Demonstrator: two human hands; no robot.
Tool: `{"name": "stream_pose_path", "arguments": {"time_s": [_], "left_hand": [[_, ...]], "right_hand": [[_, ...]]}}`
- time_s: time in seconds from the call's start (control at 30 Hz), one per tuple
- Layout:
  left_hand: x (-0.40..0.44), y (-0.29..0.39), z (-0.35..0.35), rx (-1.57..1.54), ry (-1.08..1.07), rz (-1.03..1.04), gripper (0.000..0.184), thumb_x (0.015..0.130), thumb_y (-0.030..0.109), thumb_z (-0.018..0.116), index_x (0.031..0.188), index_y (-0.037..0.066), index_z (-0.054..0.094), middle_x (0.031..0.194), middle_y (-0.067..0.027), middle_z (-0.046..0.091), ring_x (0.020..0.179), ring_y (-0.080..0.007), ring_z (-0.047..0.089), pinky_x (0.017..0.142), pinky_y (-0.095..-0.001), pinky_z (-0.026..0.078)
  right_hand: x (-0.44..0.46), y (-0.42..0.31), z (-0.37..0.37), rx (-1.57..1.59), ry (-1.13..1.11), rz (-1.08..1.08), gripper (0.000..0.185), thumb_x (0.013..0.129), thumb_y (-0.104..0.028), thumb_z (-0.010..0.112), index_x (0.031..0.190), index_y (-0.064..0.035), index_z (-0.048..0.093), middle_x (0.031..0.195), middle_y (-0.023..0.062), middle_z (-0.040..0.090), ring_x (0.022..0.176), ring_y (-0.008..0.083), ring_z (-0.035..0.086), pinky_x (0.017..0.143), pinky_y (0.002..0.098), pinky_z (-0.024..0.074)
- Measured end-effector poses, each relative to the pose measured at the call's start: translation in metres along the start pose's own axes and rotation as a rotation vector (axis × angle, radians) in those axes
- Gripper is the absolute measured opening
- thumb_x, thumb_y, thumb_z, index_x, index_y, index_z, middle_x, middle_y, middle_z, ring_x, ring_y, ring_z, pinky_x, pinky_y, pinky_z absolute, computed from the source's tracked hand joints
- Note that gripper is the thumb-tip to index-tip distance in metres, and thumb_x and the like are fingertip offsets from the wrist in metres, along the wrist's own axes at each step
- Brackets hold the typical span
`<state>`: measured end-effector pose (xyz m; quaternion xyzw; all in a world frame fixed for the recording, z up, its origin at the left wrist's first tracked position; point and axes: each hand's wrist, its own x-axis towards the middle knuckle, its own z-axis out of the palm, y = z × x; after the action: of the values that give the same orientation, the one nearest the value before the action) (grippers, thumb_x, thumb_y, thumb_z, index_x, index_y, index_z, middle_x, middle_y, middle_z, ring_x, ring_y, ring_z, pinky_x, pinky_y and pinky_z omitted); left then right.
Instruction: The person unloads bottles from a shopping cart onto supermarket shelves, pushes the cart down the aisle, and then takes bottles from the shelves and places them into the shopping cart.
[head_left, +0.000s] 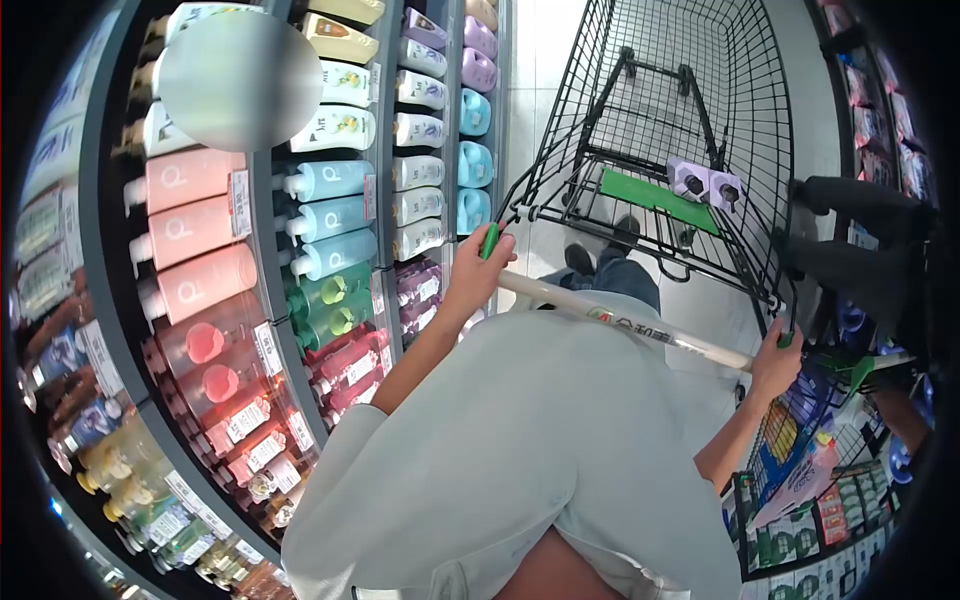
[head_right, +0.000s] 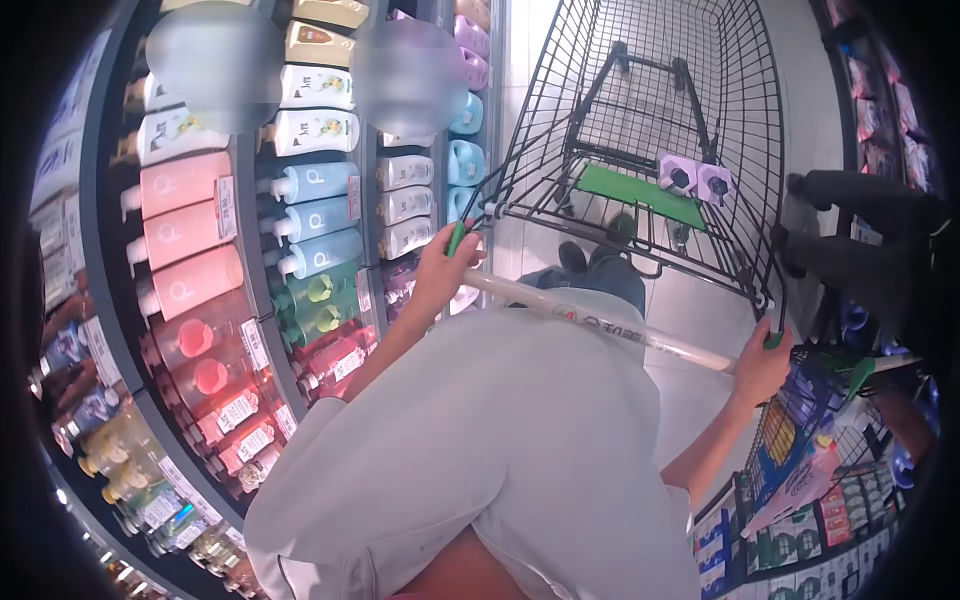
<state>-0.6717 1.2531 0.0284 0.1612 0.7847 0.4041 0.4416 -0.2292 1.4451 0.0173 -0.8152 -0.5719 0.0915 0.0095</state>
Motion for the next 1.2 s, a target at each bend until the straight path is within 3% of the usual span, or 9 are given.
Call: {"name": "stream_pose_path", "arguments": {"time_s": [0.23, 0.33, 0.53, 0.63, 0.7, 0.73, 0.83, 1.07, 1.2], "left_hand": [[-0.035, -0.048, -0.043, -0.142, -0.110, 0.124, 0.053, 0.100, 0.023, 0.067, 0.146, 0.001, 0.052, 0.115, -0.0102, 0.071, 0.103, -0.0144, 0.065, 0.085, -0.0287, 0.053], [-0.055, -0.114, -0.050, 0.136, 0.087, 0.073, 0.051, 0.098, 0.021, 0.069, 0.143, 0.001, 0.054, 0.119, -0.0144, 0.070, 0.102, -0.0180, 0.068, 0.088, -0.0311, 0.055], [-0.078, -0.240, -0.054, -0.088, -0.048, -0.129, 0.055, 0.095, 0.024, 0.073, 0.143, 0.003, 0.054, 0.114, -0.0125, 0.070, 0.101, -0.0204, 0.068, 0.084, -0.0319, 0.055], [-0.087, -0.210, -0.051, 0.267, -0.137, -0.005, 0.057, 0.093, 0.024, 0.075, 0.143, 0.007, 0.054, 0.114, -0.0111, 0.069, 0.102, -0.0212, 0.067, 0.082, -0.0327, 0.055], [-0.088, -0.201, -0.051, 0.291, -0.138, 0.033, 0.059, 0.091, 0.024, 0.076, 0.143, 0.008, 0.054, 0.116, -0.0120, 0.069, 0.103, -0.0231, 0.067, 0.081, -0.0357, 0.056], [-0.085, -0.204, -0.050, 0.261, -0.082, 0.027, 0.058, 0.092, 0.024, 0.076, 0.143, 0.008, 0.054, 0.116, -0.0132, 0.069, 0.102, -0.0244, 0.068, 0.081, -0.0373, 0.056], [-0.080, -0.199, -0.041, 0.215, 0.074, 0.011, 0.057, 0.092, 0.027, 0.075, 0.141, 0.006, 0.056, 0.117, -0.0173, 0.070, 0.099, -0.0292, 0.069, 0.083, -0.0410, 0.056], [-0.047, -0.156, -0.001, 0.464, 0.122, -0.144, 0.054, 0.092, 0.036, 0.072, 0.134, 0.005, 0.061, 0.116, -0.0201, 0.072, 0.097, -0.0344, 0.072, 0.087, -0.0424, 0.056], [-0.030, -0.048, 0.049, 0.351, 0.215, -0.150, 0.054, 0.093, 0.035, 0.071, 0.136, 0.005, 0.060, 0.118, -0.0186, 0.072, 0.101, -0.0344, 0.071, 0.088, -0.0424, 0.056]], "right_hand": [[0.017, -0.026, -0.006, 0.048, 0.022, -0.070, 0.057, 0.092, -0.056, 0.063, 0.134, -0.0175, 0.065, 0.120, 0.0151, 0.072, 0.111, 0.0398, 0.067, 0.089, 0.0518, 0.0528], [0.031, -0.022, 0.009, 0.112, 0.357, -0.583, 0.042, 0.089, -0.027, 0.073, 0.125, -0.0050, 0.067, 0.124, 0.0164, 0.068, 0.116, 0.0379, 0.062, 0.098, 0.0475, 0.0485], [-0.015, -0.103, 0.002, 0.380, 0.307, -0.903, 0.035, 0.085, -0.017, 0.077, 0.118, -0.0062, 0.069, 0.126, 0.0182, 0.064, 0.119, 0.0382, 0.057, 0.101, 0.0470, 0.0446], [-0.015, -0.131, 0.013, 0.483, 0.200, -1.045, 0.036, 0.088, -0.019, 0.074, 0.121, -0.0061, 0.068, 0.120, 0.0173, 0.068, 0.113, 0.0357, 0.063, 0.098, 0.0448, 0.0486], [-0.020, -0.155, 0.010, 0.382, -0.284, -0.780, 0.040, 0.091, -0.028, 0.071, 0.124, -0.0060, 0.068, 0.113, 0.0168, 0.071, 0.105, 0.0316, 0.067, 0.090, 0.0428, 0.0528], [-0.015, -0.158, 0.016, 0.378, -0.248, -0.813, 0.043, 0.091, -0.034, 0.069, 0.122, -0.0038, 0.067, 0.099, 0.0155, 0.074, 0.090, 0.0341, 0.070, 0.081, 0.0437, 0.0549], [0.003, -0.165, 0.029, 0.400, -0.321, -0.838, 0.044, 0.091, -0.036, 0.068, 0.121, -0.0042, 0.067, 0.101, 0.0158, 0.074, 0.092, 0.0345, 0.071, 0.080, 0.0444, 0.0543], [0.010, -0.186, 0.023, 0.311, -0.294, -0.930, 0.030, 0.094, -0.033, 0.069, 0.110, -0.0080, 0.072, 0.056, 0.0120, 0.061, 0.055, 0.0337, 0.064, 0.057, 0.0449, 0.0487], [0.008, -0.195, 0.008, 0.347, -0.389, -0.996, 0.021, 0.095, -0.029, 0.067, 0.103, -0.0100, 0.070, 0.068, 0.0121, 0.068, 0.063, 0.0332, 0.068, 0.063, 0.0470, 0.0521]]}}
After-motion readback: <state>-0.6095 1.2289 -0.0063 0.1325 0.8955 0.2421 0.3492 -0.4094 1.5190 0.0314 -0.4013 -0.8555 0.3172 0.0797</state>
